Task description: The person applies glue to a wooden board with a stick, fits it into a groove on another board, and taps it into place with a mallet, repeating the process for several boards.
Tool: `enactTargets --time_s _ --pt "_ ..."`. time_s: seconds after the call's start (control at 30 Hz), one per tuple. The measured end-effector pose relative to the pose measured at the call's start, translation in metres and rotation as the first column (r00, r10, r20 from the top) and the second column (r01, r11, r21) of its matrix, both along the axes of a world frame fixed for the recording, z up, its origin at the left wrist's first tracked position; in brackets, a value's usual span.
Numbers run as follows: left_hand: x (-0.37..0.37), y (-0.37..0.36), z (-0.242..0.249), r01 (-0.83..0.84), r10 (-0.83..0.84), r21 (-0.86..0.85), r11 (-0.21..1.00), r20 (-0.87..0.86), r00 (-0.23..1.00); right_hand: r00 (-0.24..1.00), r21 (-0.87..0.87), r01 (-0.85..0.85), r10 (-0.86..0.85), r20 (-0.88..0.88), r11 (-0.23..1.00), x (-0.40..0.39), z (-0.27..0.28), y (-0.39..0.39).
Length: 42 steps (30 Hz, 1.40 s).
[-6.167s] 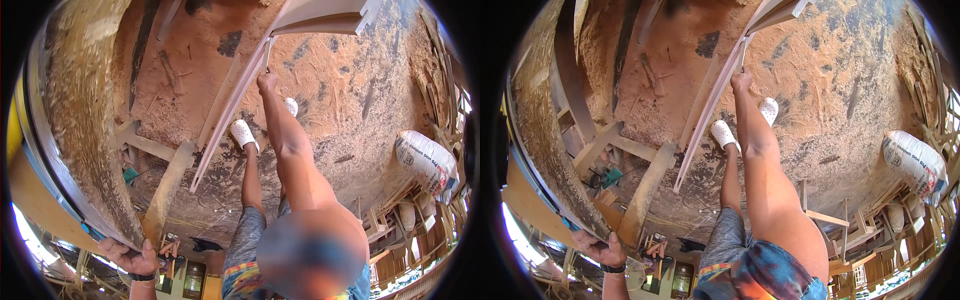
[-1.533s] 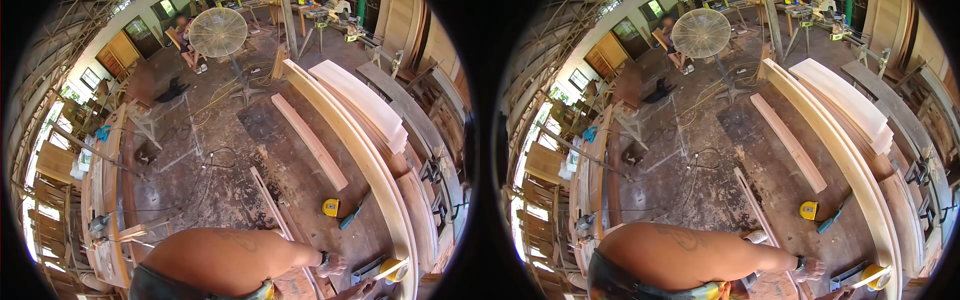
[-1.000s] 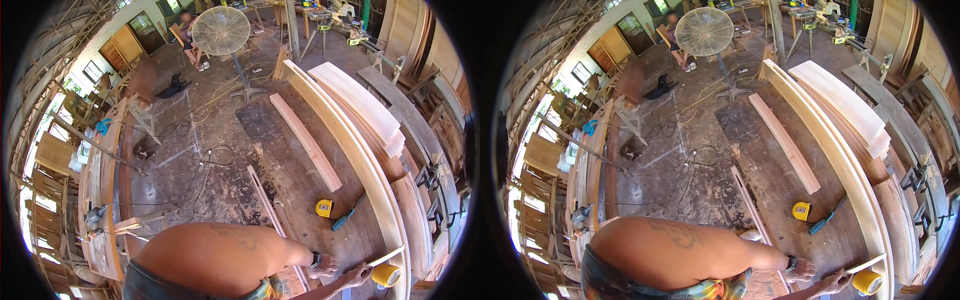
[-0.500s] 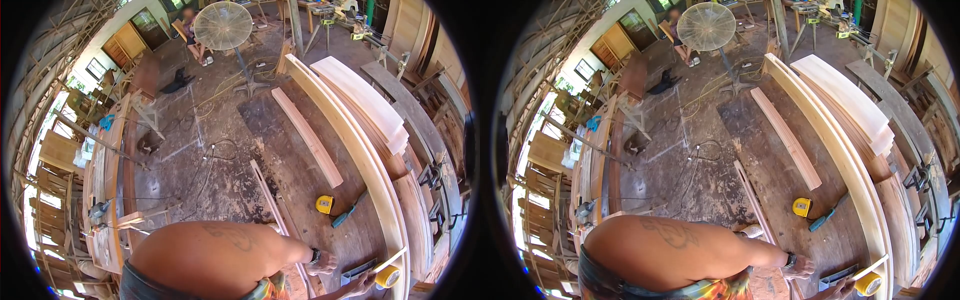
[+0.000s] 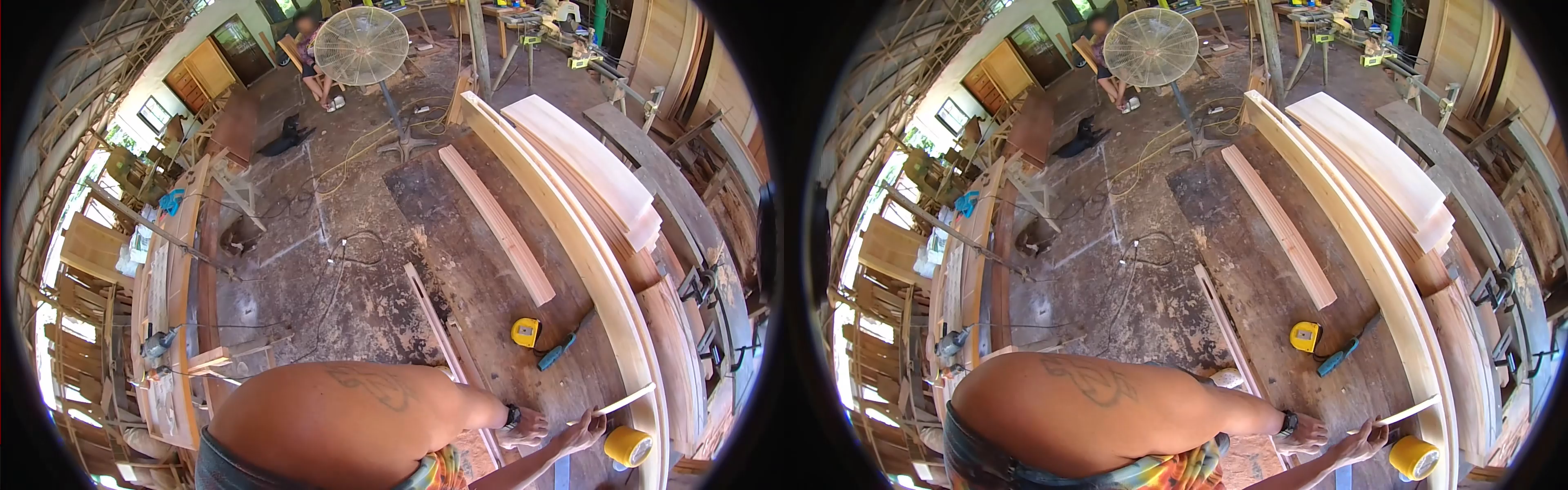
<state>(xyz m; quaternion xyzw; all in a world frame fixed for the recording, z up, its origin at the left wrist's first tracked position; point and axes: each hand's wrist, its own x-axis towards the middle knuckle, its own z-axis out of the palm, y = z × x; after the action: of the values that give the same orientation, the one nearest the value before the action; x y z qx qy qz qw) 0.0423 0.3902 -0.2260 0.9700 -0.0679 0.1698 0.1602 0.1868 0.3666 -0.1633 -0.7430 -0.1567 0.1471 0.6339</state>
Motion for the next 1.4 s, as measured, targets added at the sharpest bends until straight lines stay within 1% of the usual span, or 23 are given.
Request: enactTargets --time_s 0.1,0.13,0.2,0.23,0.27,0.3,0.37,0.4,0.43,0.5,0.57,0.6,0.67,0.73,0.8,0.93,0.97,1.1,1.17,1.2,1.3,1.37,1.4 --pt "0.003 -0.004 -0.013 -0.033 0.036 -0.030 0.999 0.078 0.996 0.999 -0.002 0.035 -0.035 -0.012 0.999 -0.001 0.000 0.010" --pt "0.003 -0.002 -0.003 -0.032 0.034 -0.033 0.999 0.079 0.996 0.997 -0.088 0.034 -0.027 0.072 0.996 0.003 -0.003 0.012" --pt "-0.002 0.006 0.018 0.030 -0.042 -0.121 0.992 -0.095 0.995 0.989 -0.111 0.045 -0.028 0.147 0.993 0.024 -0.031 0.017" --pt "-0.003 0.010 0.017 0.021 -0.040 -0.152 0.988 -0.125 0.991 0.931 -0.330 0.088 0.040 0.363 0.940 0.016 -0.006 0.022" --pt "-0.008 0.014 0.009 -0.004 -0.024 -0.178 0.984 -0.156 0.987 0.914 -0.349 0.073 0.078 0.399 0.934 0.007 0.013 0.027" --pt "-0.010 0.015 0.007 -0.016 -0.022 -0.190 0.982 -0.199 0.980 0.686 -0.396 0.066 0.247 0.684 0.916 0.017 -0.006 0.021" --pt "-0.006 0.015 0.002 -0.007 -0.052 -0.180 0.984 -0.326 0.944 0.675 -0.400 0.094 0.238 0.699 0.912 0.006 0.025 0.032" --pt "-0.003 0.012 0.004 0.024 -0.082 -0.153 0.988 -0.386 0.919 0.945 -0.124 0.135 -0.091 0.313 0.983 0.008 0.016 0.044" --pt "0.001 0.008 0.007 0.061 -0.104 -0.110 0.992 -0.434 0.895 0.871 -0.316 0.191 -0.011 0.492 0.929 0.011 0.023 0.042" --pt "-0.002 0.009 0.019 0.045 -0.057 -0.174 0.984 -0.065 0.996 0.873 -0.253 0.346 -0.211 0.440 0.903 0.019 0.005 0.054" --pt "-0.001 0.013 0.037 0.046 -0.086 -0.108 0.993 -0.403 0.911 0.884 -0.280 0.333 -0.194 0.426 0.901 0.018 0.006 0.055" --pt "-0.001 0.013 0.032 0.037 -0.063 -0.107 0.994 -0.255 0.965 0.875 -0.273 0.357 -0.218 0.431 0.893 0.022 0.003 0.053" --pt "0.000 0.011 0.033 0.050 -0.076 -0.104 0.993 -0.271 0.960 0.895 -0.311 0.287 -0.138 0.425 0.906 0.024 0.007 0.052" --pt "-0.001 0.015 0.034 0.069 -0.099 -0.112 0.991 -0.291 0.952 0.917 -0.264 0.264 -0.156 0.368 0.928 0.015 0.024 0.052" --pt "-0.002 0.012 0.036 0.017 -0.038 -0.112 0.994 -0.187 0.982 0.950 -0.217 0.201 -0.136 0.281 0.955 0.006 0.060 0.032" --pt "0.000 0.011 0.039 0.005 -0.016 -0.090 0.996 -0.127 0.992 0.943 -0.244 0.224 -0.146 0.301 0.944 0.011 0.107 -0.028" --pt "0.001 0.011 0.040 0.014 -0.025 -0.096 0.995 -0.112 0.993 0.932 -0.202 0.242 -0.169 0.322 0.949 0.016 0.118 -0.047" --pt "0.003 0.011 0.043 0.008 -0.023 -0.116 0.993 -0.131 0.991 0.878 -0.394 0.370 -0.177 0.445 0.841 0.043 0.159 -0.114" --pt "0.001 0.010 0.039 -0.001 -0.017 -0.112 0.994 -0.162 0.987 0.818 -0.377 0.402 -0.141 0.558 0.834 0.058 0.154 -0.135" --pt "-0.001 0.009 0.039 0.013 -0.033 -0.120 0.993 -0.170 0.985 0.728 -0.420 0.434 -0.036 0.684 0.797 0.067 0.148 -0.144" --pt "0.002 0.010 0.044 0.003 -0.028 -0.121 0.993 -0.205 0.978 0.828 -0.432 0.408 -0.127 0.547 0.804 0.057 0.159 -0.137" --pt "0.003 0.009 0.045 -0.018 -0.013 -0.111 0.994 -0.274 0.962 0.838 -0.391 0.398 -0.156 0.523 0.830 0.049 0.155 -0.137" --pt "0.004 0.009 0.044 -0.014 -0.014 -0.114 0.993 -0.237 0.971 0.867 -0.392 0.398 -0.201 0.455 0.830 0.043 0.155 -0.138"
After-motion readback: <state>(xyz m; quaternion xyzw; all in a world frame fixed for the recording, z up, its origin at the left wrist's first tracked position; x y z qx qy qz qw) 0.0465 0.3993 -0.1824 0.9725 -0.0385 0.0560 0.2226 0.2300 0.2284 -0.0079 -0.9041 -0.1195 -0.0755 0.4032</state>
